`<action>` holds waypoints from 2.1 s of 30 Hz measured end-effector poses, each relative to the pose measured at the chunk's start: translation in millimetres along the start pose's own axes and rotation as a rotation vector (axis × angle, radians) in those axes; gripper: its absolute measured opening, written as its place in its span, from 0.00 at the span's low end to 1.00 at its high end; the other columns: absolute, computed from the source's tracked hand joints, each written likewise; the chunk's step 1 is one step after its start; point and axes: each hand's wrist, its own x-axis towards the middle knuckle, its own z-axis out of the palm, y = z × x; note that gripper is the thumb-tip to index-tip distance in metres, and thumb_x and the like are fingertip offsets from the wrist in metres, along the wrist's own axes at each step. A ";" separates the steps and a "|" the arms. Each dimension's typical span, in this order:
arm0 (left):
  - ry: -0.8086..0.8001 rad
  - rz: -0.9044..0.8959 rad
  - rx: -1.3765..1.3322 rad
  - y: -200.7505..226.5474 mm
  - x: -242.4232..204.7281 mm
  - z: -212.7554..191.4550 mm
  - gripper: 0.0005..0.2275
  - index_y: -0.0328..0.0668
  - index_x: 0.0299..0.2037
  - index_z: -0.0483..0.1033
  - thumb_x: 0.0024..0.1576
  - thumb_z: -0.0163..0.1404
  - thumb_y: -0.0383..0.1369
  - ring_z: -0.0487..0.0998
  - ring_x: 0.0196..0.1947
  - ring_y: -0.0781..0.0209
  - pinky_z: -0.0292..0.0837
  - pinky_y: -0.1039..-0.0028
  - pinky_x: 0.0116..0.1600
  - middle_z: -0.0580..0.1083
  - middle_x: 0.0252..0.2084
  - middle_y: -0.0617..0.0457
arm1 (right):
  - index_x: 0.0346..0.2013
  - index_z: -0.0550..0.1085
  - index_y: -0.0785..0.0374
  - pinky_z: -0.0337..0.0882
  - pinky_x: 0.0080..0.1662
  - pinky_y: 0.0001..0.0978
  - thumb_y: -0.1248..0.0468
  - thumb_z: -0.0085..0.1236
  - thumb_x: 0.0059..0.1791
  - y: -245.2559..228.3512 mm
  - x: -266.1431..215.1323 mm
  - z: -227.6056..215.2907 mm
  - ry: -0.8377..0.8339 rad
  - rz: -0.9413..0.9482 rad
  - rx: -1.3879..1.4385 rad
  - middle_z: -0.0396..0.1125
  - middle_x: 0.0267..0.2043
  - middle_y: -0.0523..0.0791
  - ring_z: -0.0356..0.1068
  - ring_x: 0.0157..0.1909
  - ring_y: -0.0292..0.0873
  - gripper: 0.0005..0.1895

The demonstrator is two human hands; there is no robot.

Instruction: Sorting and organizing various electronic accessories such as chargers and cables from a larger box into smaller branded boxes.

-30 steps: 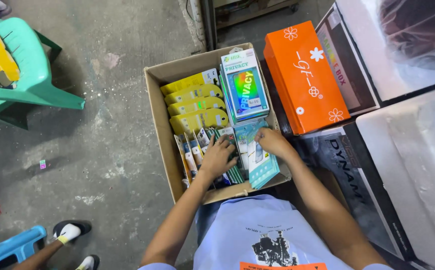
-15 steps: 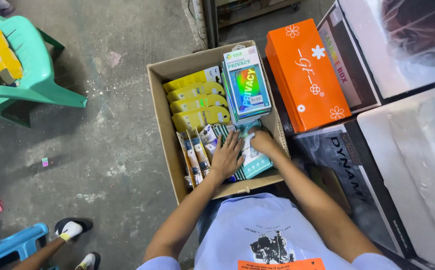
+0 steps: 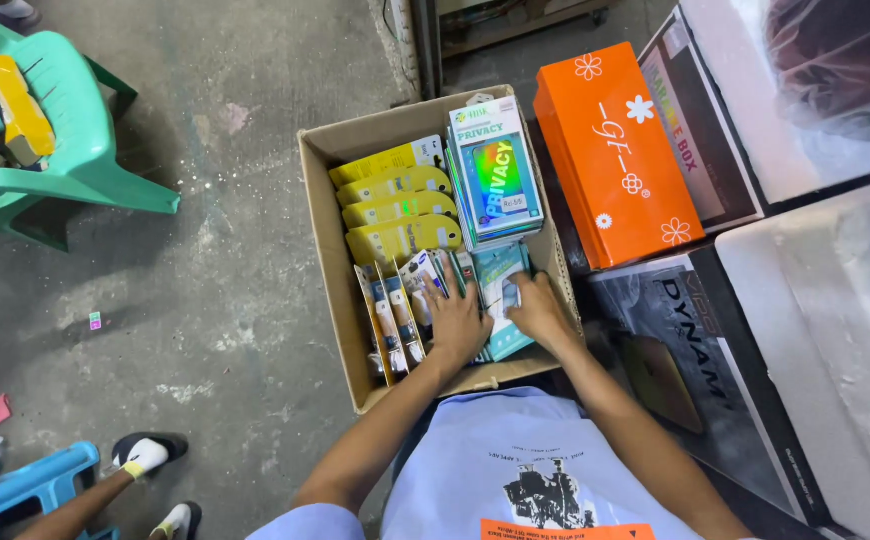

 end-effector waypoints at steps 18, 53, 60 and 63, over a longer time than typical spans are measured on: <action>0.126 0.133 0.124 -6.7 -1.6 1.7 0.33 0.56 0.71 0.62 0.53 0.50 0.48 0.34 0.79 0.36 0.38 0.32 0.71 0.34 0.79 0.33 | 0.63 0.68 0.57 0.67 0.59 0.48 0.70 0.65 0.42 -0.6 -17.7 -4.0 0.034 -0.082 0.073 0.60 0.57 0.60 0.63 0.60 0.64 0.35; 0.115 0.525 0.076 -10.3 6.8 -10.2 0.17 0.41 0.53 0.72 0.58 0.49 0.42 0.69 0.59 0.44 0.49 0.42 0.69 0.70 0.54 0.43 | 0.76 0.36 0.74 0.72 0.57 0.52 0.49 0.55 0.50 -6.7 -6.2 13.4 -0.248 0.182 -0.251 0.68 0.54 0.67 0.71 0.56 0.66 0.54; 0.160 0.559 0.101 -18.5 11.5 27.7 0.24 0.40 0.61 0.68 0.56 0.50 0.42 0.64 0.65 0.44 0.43 0.32 0.66 0.65 0.66 0.41 | 0.57 0.71 0.65 0.73 0.54 0.51 0.53 0.53 0.51 3.1 -12.7 2.7 -0.108 0.056 -0.358 0.68 0.56 0.58 0.72 0.55 0.59 0.24; 0.186 0.495 0.007 -8.8 0.0 -2.6 0.23 0.43 0.63 0.69 0.57 0.50 0.39 0.60 0.70 0.45 0.42 0.33 0.66 0.61 0.71 0.41 | 0.51 0.77 0.58 0.73 0.51 0.49 0.60 0.54 0.50 -58.7 -43.9 -96.0 0.355 -0.245 0.060 0.71 0.49 0.50 0.73 0.51 0.58 0.16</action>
